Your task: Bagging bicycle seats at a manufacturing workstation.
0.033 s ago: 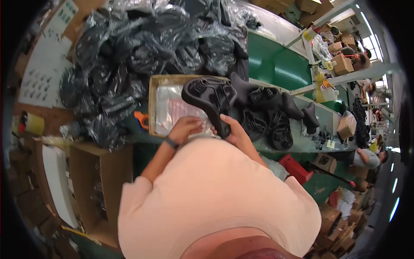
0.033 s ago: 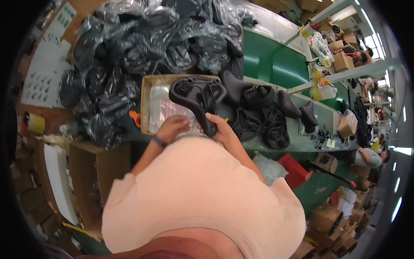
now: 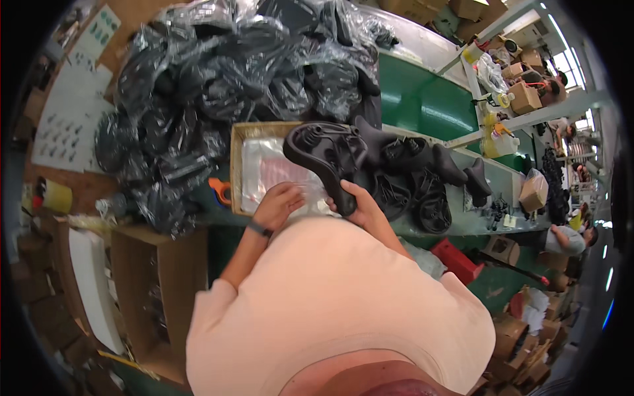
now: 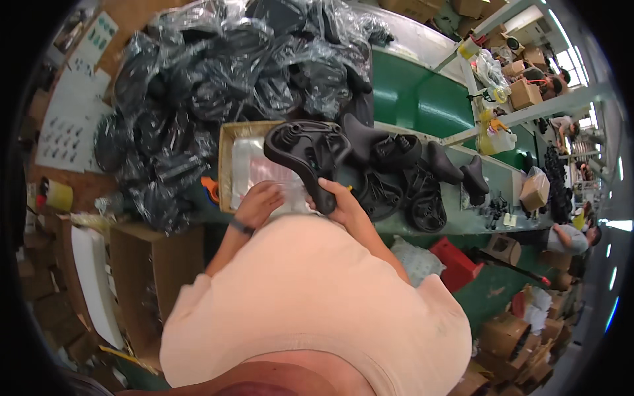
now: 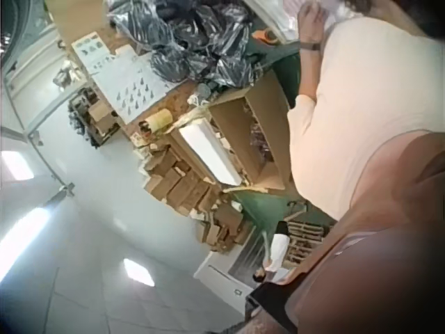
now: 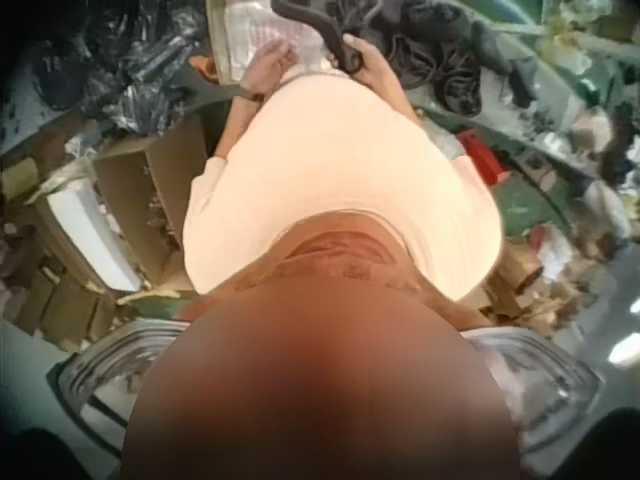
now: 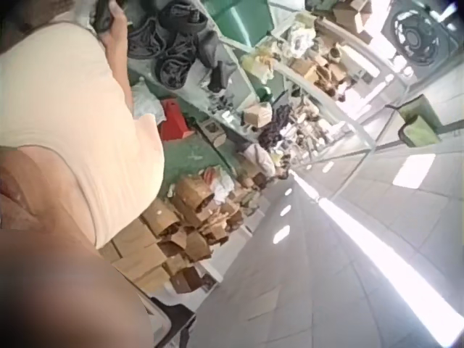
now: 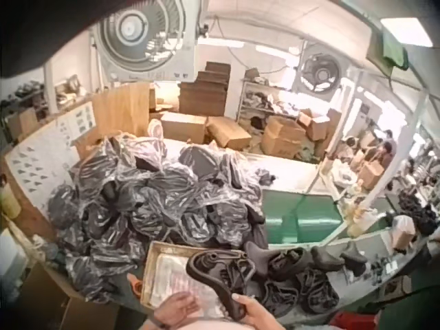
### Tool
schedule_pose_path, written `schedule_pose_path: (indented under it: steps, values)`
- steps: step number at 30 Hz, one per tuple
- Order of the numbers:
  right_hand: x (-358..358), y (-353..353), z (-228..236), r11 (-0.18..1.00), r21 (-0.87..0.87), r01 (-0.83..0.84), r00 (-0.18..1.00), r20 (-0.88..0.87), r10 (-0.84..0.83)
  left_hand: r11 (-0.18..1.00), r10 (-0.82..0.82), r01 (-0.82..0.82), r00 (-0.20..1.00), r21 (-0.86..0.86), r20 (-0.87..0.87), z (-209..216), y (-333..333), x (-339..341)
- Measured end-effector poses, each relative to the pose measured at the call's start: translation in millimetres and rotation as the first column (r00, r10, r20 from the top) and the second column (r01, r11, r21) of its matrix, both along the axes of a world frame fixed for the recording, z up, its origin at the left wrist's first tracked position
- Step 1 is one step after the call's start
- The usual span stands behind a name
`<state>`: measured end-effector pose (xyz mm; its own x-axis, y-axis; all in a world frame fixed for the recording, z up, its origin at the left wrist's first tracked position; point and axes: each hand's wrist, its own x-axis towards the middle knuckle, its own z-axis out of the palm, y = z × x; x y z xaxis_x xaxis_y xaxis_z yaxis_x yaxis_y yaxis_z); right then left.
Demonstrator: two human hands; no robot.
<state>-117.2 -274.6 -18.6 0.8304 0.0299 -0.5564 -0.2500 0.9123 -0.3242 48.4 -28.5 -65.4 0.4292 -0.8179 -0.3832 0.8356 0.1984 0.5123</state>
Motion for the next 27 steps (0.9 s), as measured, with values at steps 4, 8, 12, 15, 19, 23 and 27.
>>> schedule_pose_path:
  steps: [4, 8, 12, 15, 19, 23, 27]
  values:
    - [-20.2, -14.0, 16.1, 0.982, 0.136, 0.128, 0.95, 0.266, -0.161, 0.864, 0.33, -0.407, 0.902, -0.295, -0.279, 50.7, 51.7, 49.4]
    - [-18.9, -14.3, 57.3, 0.96, -0.243, 0.141, 0.91, 0.413, -0.029, 0.959, 0.279, -0.281, 0.959, -0.03, -0.051, 71.1, 50.5, 62.7]
    - [-32.7, -17.1, 75.7, 0.621, -0.781, 0.067, 0.99, 0.13, 0.056, 0.917, 0.021, -0.169, 0.924, 0.36, 0.381, 95.2, -12.6, 59.6]
    - [-30.9, 10.4, 101.5, -0.067, -0.985, -0.157, 0.987, -0.159, 0.028, 0.869, 0.126, -0.432, 0.663, 0.24, 0.738, 126.2, -70.4, 64.3]
    - [-15.6, 30.5, 97.6, -0.281, -0.94, -0.195, 0.964, -0.236, 0.121, 0.939, 0.079, -0.345, 0.148, -0.023, 0.986, 191.2, -117.4, 42.8]
    - [-16.1, 29.3, 86.1, -0.304, -0.909, -0.286, 0.927, -0.342, 0.151, 0.993, 0.019, 0.109, -0.505, 0.042, 0.863, 201.2, -137.8, -6.8]
    - [-26.4, 18.8, 25.4, -0.064, -0.994, -0.091, 0.979, -0.101, 0.175, 0.95, 0.187, 0.309, -0.664, 0.038, 0.724, 198.9, -146.6, -25.9]
